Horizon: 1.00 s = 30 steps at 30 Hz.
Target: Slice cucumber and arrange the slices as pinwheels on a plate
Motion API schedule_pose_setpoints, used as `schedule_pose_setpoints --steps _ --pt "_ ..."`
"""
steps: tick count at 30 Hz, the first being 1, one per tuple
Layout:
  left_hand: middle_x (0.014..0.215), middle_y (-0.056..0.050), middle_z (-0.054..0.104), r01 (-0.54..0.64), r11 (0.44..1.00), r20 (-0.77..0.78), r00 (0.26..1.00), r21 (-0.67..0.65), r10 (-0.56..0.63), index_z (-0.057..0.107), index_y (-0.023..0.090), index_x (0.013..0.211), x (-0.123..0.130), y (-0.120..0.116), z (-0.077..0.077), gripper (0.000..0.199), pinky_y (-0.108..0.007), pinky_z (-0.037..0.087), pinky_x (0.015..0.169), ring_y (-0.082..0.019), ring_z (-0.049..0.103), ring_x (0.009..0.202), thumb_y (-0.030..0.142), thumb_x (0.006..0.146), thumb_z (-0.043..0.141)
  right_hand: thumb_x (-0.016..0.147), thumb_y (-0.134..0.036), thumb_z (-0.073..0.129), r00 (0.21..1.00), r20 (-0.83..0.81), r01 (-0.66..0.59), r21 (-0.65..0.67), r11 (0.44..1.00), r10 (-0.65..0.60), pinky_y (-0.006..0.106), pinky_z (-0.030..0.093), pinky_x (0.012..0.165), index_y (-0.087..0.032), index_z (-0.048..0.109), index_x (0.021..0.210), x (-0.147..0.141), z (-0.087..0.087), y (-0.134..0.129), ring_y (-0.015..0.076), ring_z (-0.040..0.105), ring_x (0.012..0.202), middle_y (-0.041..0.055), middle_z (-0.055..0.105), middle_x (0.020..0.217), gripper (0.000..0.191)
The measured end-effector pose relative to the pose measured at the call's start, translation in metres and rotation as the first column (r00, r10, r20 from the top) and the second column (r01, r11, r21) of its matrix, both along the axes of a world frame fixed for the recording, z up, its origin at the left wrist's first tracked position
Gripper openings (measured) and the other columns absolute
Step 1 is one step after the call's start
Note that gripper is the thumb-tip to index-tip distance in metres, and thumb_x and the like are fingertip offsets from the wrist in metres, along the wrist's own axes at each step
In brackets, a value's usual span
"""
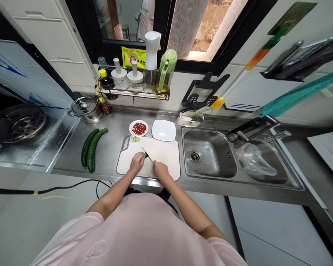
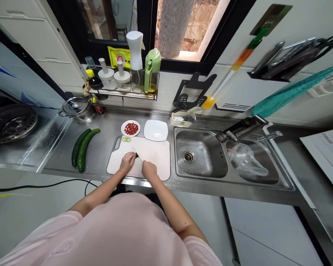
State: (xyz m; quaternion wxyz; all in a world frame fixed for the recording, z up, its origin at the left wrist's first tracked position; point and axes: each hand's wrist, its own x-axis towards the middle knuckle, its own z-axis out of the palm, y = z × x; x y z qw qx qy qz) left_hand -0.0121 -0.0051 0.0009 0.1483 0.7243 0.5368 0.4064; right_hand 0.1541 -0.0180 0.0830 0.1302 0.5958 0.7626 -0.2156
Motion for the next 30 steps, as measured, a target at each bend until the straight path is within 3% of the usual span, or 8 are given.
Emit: schedule_pose_setpoints --steps 7,22,30 --pt "0.097 -0.008 0.063 -0.002 1.0 -0.007 1.0 0.002 0.002 0.061 0.019 0.101 0.0 0.0 0.0 0.021 -0.036 0.048 0.083 -0.018 0.057 0.095 0.021 0.091 0.042 0.088 -0.011 0.038 1.0 0.017 0.005 -0.036 0.999 -0.004 0.03 0.042 0.074 -0.015 0.054 0.106 0.009 0.004 -0.01 0.0219 0.063 0.091 0.0128 0.067 0.094 0.025" --pt "0.096 -0.007 0.063 0.001 1.0 -0.013 1.0 0.001 -0.001 0.06 0.019 0.1 -0.001 0.0 0.0 0.021 -0.035 0.048 0.084 -0.018 0.057 0.094 0.02 0.091 0.041 0.086 -0.008 0.036 1.0 -0.014 -0.01 0.032 0.999 0.011 0.028 0.044 0.071 -0.016 0.054 0.102 -0.016 0.0 0.016 0.0204 0.064 0.089 0.0108 0.067 0.094 0.025" --pt "0.095 -0.007 0.063 0.003 1.0 -0.006 1.0 0.008 -0.003 0.061 0.019 0.1 0.0 0.001 0.0 0.021 -0.036 0.048 0.084 -0.018 0.057 0.094 0.02 0.091 0.041 0.087 -0.01 0.036 1.0 -0.021 -0.007 0.042 0.999 0.008 0.028 0.044 0.071 -0.016 0.054 0.102 -0.013 -0.003 0.013 0.0205 0.064 0.088 0.0111 0.067 0.094 0.025"
